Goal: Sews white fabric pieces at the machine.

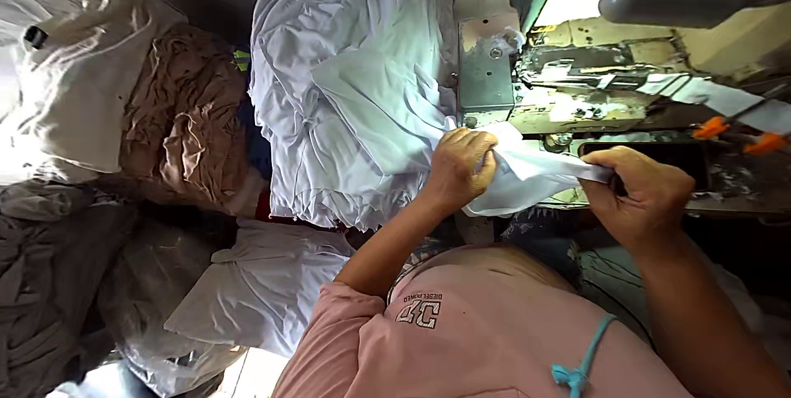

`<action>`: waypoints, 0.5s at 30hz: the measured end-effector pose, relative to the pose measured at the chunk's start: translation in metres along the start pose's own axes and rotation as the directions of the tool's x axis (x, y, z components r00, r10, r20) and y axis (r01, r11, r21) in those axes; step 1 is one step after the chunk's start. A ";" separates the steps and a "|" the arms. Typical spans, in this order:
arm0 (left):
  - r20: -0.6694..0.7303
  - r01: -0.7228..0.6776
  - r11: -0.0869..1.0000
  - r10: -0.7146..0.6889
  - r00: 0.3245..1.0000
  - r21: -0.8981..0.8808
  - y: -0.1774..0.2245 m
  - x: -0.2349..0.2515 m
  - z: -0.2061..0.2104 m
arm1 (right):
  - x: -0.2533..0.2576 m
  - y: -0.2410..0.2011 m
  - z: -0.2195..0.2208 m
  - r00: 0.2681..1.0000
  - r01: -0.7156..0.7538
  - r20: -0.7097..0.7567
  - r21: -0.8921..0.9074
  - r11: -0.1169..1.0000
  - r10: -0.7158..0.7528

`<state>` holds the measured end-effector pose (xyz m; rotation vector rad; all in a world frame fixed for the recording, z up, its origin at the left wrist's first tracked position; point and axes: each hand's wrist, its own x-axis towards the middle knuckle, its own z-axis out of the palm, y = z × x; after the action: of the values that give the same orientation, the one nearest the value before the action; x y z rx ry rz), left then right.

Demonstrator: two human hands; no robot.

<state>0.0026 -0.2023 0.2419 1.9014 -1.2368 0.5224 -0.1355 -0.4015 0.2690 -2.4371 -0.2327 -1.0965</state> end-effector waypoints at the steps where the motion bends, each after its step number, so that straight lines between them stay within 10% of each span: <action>1: 0.019 0.017 0.999 -0.017 1.000 -0.028 -0.007 -0.001 -0.008 | -0.004 0.004 -0.001 1.000 -0.015 -0.019 -0.008 1.000 0.014; 8: 0.235 0.361 0.763 -0.276 0.932 -0.536 -0.026 0.000 -0.068 | -0.011 -0.012 0.041 0.975 -0.217 0.144 0.431 0.876 0.171; 11: -0.023 0.001 0.992 -0.004 1.000 -0.129 -0.016 0.024 -0.119 | 0.006 -0.042 0.062 0.970 -0.211 0.237 0.688 0.695 0.059; 15: -0.044 -0.370 0.772 0.456 0.889 0.517 -0.022 0.080 -0.129 | 0.029 -0.052 0.081 0.928 -0.370 0.343 0.820 0.436 0.142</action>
<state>0.0673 -0.1404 0.3661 1.9274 -1.5213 1.3275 -0.0794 -0.3186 0.2606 -1.5301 -0.3666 -0.3519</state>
